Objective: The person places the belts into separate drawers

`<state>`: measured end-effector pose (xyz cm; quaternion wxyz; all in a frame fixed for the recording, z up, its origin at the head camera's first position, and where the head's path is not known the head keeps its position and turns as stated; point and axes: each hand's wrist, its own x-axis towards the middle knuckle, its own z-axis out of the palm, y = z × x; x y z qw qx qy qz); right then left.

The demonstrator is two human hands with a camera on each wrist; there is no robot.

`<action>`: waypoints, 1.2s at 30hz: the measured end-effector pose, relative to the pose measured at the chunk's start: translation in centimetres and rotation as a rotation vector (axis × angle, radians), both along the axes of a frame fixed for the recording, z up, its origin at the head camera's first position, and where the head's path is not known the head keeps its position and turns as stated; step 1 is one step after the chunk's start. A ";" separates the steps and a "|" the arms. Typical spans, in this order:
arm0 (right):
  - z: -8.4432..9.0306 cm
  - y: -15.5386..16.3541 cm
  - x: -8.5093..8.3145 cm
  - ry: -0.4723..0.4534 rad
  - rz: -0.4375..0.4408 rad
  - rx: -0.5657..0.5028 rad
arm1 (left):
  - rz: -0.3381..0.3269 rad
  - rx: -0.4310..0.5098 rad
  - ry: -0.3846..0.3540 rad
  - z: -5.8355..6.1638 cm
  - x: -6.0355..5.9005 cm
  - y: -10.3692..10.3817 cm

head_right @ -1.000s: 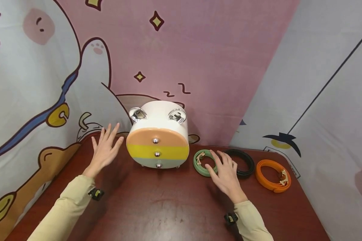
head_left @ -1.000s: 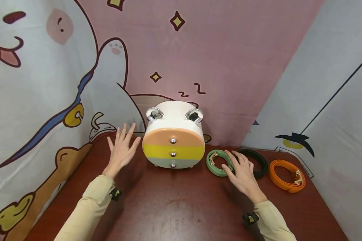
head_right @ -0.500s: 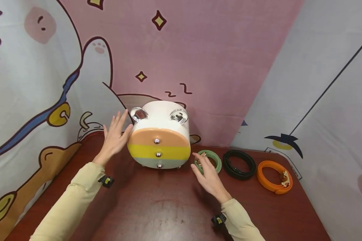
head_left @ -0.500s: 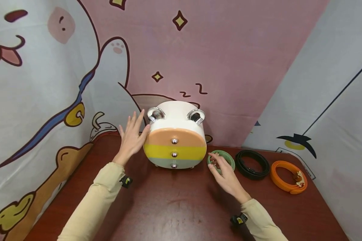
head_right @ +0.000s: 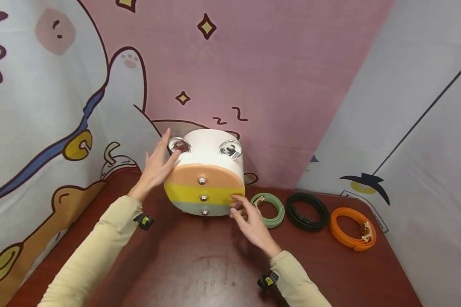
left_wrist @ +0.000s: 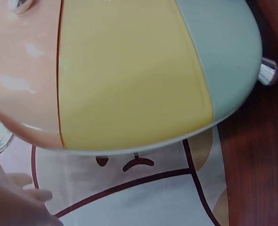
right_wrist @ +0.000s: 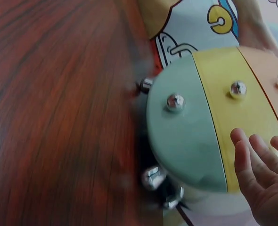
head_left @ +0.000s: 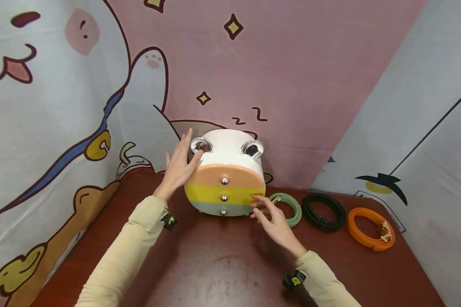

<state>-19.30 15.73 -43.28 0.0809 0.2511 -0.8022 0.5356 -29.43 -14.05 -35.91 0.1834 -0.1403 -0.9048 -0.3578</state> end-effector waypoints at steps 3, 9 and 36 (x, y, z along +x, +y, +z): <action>0.9 -1.0 0.4 -0.023 0.028 -0.030 | -0.048 0.043 0.007 0.2 -0.3 0.5; 1.8 -2.5 0.2 -0.065 0.066 -0.064 | -0.105 0.075 0.049 0.6 -0.7 1.2; 4.2 -6.5 -2.0 -0.036 0.207 -0.303 | -0.472 0.404 -0.171 0.9 -1.6 0.2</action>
